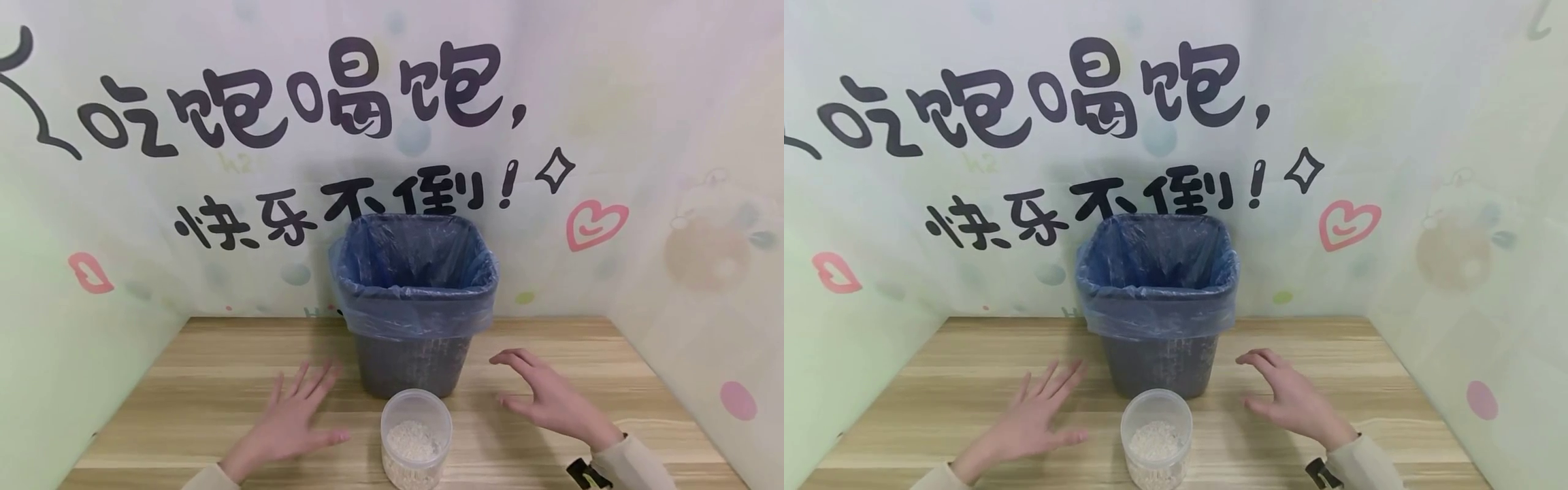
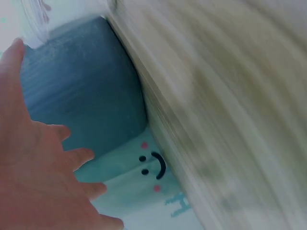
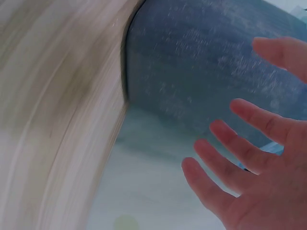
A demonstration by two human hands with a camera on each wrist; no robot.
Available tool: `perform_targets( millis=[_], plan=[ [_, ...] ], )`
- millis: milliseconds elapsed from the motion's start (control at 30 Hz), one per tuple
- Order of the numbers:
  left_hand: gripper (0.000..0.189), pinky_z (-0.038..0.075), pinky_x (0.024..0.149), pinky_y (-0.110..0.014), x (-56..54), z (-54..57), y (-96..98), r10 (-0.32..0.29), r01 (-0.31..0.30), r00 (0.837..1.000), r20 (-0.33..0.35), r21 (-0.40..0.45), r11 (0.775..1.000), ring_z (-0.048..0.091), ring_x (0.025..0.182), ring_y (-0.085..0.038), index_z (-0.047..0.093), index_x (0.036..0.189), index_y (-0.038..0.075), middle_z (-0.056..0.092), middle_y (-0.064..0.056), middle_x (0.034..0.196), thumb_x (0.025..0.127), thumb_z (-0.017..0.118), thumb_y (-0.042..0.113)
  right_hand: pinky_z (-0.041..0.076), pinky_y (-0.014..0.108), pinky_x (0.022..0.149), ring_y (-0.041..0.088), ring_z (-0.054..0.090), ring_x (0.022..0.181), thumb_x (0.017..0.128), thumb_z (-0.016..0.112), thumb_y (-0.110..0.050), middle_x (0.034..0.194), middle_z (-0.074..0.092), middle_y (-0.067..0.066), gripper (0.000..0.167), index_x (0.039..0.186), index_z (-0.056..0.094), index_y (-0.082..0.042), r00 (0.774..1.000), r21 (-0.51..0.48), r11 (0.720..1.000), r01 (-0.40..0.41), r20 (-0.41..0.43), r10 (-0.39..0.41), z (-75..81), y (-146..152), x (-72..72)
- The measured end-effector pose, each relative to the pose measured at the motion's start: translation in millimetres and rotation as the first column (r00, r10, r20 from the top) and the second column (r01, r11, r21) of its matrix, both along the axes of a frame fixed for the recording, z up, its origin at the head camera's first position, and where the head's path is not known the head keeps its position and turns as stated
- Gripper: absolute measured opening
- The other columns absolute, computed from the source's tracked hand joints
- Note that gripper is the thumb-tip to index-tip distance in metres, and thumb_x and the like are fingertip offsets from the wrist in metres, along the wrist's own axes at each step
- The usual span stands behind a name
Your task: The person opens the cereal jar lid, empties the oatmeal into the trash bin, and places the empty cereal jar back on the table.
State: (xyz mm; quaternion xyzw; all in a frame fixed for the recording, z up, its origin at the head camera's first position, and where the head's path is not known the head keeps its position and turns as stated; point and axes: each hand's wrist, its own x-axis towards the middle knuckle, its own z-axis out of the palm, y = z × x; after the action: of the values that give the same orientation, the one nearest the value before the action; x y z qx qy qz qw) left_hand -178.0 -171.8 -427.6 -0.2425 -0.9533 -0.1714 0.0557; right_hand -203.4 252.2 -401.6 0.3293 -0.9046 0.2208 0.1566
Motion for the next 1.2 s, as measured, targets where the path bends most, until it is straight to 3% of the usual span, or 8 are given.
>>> perform_targets(
  millis=[233, 333, 567, 700, 833, 933, 1067, 1200],
  plan=[
    [0.115, 0.021, 0.09, -0.08, 8.9, -8.8, 6.2, -0.163, 0.164, 0.986, -0.023, 0.07, 0.984, 0.033, 0.128, -0.055, 0.037, 0.147, 0.007, 0.037, -0.02, 0.148, 0.058, 0.079, 0.067, 0.05, 0.038, 0.083, 0.019, 0.058, 0.107, 0.078, 0.078, -0.016, 0.122, 0.056, -0.002, 0.049, 0.122, 0.058, -0.015, 0.995, 0.014, 0.996, -0.09, -0.045, 0.09, -3.2, -12.5, 7.7],
    [0.116, 0.026, 0.092, -0.076, 10.7, -9.0, 11.9, -0.216, 0.214, 0.976, 0.004, 0.124, 0.969, 0.036, 0.126, -0.054, 0.035, 0.147, 0.005, 0.04, -0.022, 0.145, 0.058, 0.082, 0.063, 0.051, 0.037, 0.083, 0.018, 0.059, 0.106, 0.077, 0.078, -0.016, 0.121, 0.056, -0.003, 0.049, 0.122, 0.058, -0.014, 0.991, 0.022, 0.992, -0.123, -0.058, 0.124, -5.0, -17.2, 8.9],
    [0.111, 0.037, 0.101, -0.054, 10.8, -8.9, 29.8, -0.326, 0.289, 0.939, 0.111, 0.264, 0.92, 0.039, 0.131, -0.038, 0.031, 0.149, 0.004, 0.039, -0.021, 0.147, 0.063, 0.086, 0.049, 0.049, 0.032, 0.086, 0.016, 0.057, 0.107, 0.08, 0.076, -0.015, 0.118, 0.058, -0.005, 0.045, 0.122, 0.058, -0.015, 0.974, -0.01, 0.975, -0.221, -0.052, 0.22, -5.7, -26.5, 11.7],
    [0.109, 0.034, 0.105, -0.047, 4.6, -12.3, 44.3, -0.4, 0.338, 0.903, 0.157, 0.318, 0.886, 0.034, 0.135, -0.034, 0.03, 0.149, 0.003, 0.034, -0.019, 0.15, 0.065, 0.088, 0.043, 0.048, 0.029, 0.087, 0.015, 0.058, 0.105, 0.079, 0.076, -0.012, 0.116, 0.058, -0.005, 0.046, 0.121, 0.058, -0.015, 0.965, -0.023, 0.967, -0.254, -0.064, 0.253, -6.0, -30.9, 13.1],
    [0.106, 0.034, 0.106, -0.041, -5.1, -17.4, 58.0, -0.485, 0.372, 0.849, 0.212, 0.413, 0.831, 0.036, 0.135, -0.025, 0.029, 0.15, 0.011, 0.039, -0.011, 0.148, 0.066, 0.089, 0.034, 0.048, 0.029, 0.086, 0.015, 0.058, 0.104, 0.077, 0.076, -0.009, 0.115, 0.058, -0.005, 0.048, 0.12, 0.058, -0.015, 0.965, -0.027, 0.966, -0.258, -0.061, 0.256, -7.4, -32.9, 15.4],
    [0.104, 0.033, 0.106, -0.038, -11.9, -21.9, 67.4, -0.546, 0.364, 0.8, 0.249, 0.522, 0.772, 0.041, 0.13, -0.023, 0.03, 0.149, 0.016, 0.044, -0.007, 0.143, 0.066, 0.091, 0.023, 0.049, 0.03, 0.085, 0.015, 0.058, 0.104, 0.076, 0.076, -0.008, 0.115, 0.059, -0.004, 0.049, 0.12, 0.058, -0.015, 0.963, -0.03, 0.964, -0.263, -0.062, 0.261, -9.1, -33.7, 16.4],
    [0.101, 0.033, 0.106, -0.036, -16.5, -27.6, 77.5, -0.603, 0.33, 0.748, 0.276, 0.633, 0.7, 0.046, 0.124, -0.027, 0.032, 0.146, 0.012, 0.046, -0.014, 0.137, 0.064, 0.091, 0.01, 0.049, 0.031, 0.084, 0.015, 0.058, 0.103, 0.078, 0.076, -0.009, 0.114, 0.059, -0.004, 0.045, 0.119, 0.058, -0.015, 0.958, -0.041, 0.959, -0.281, -0.069, 0.278, -12.1, -34.9, 15.5],
    [0.098, 0.034, 0.104, -0.033, -17.4, -30.9, 83.4, -0.634, 0.276, 0.702, 0.323, 0.697, 0.661, 0.046, 0.123, -0.028, 0.032, 0.144, 0.007, 0.045, -0.018, 0.136, 0.064, 0.088, 0.002, 0.051, 0.032, 0.08, 0.014, 0.058, 0.102, 0.079, 0.076, -0.01, 0.112, 0.059, -0.004, 0.042, 0.117, 0.058, -0.016, 0.956, -0.066, 0.955, -0.291, -0.046, 0.288, -15.2, -35.2, 15.0]
  ],
)
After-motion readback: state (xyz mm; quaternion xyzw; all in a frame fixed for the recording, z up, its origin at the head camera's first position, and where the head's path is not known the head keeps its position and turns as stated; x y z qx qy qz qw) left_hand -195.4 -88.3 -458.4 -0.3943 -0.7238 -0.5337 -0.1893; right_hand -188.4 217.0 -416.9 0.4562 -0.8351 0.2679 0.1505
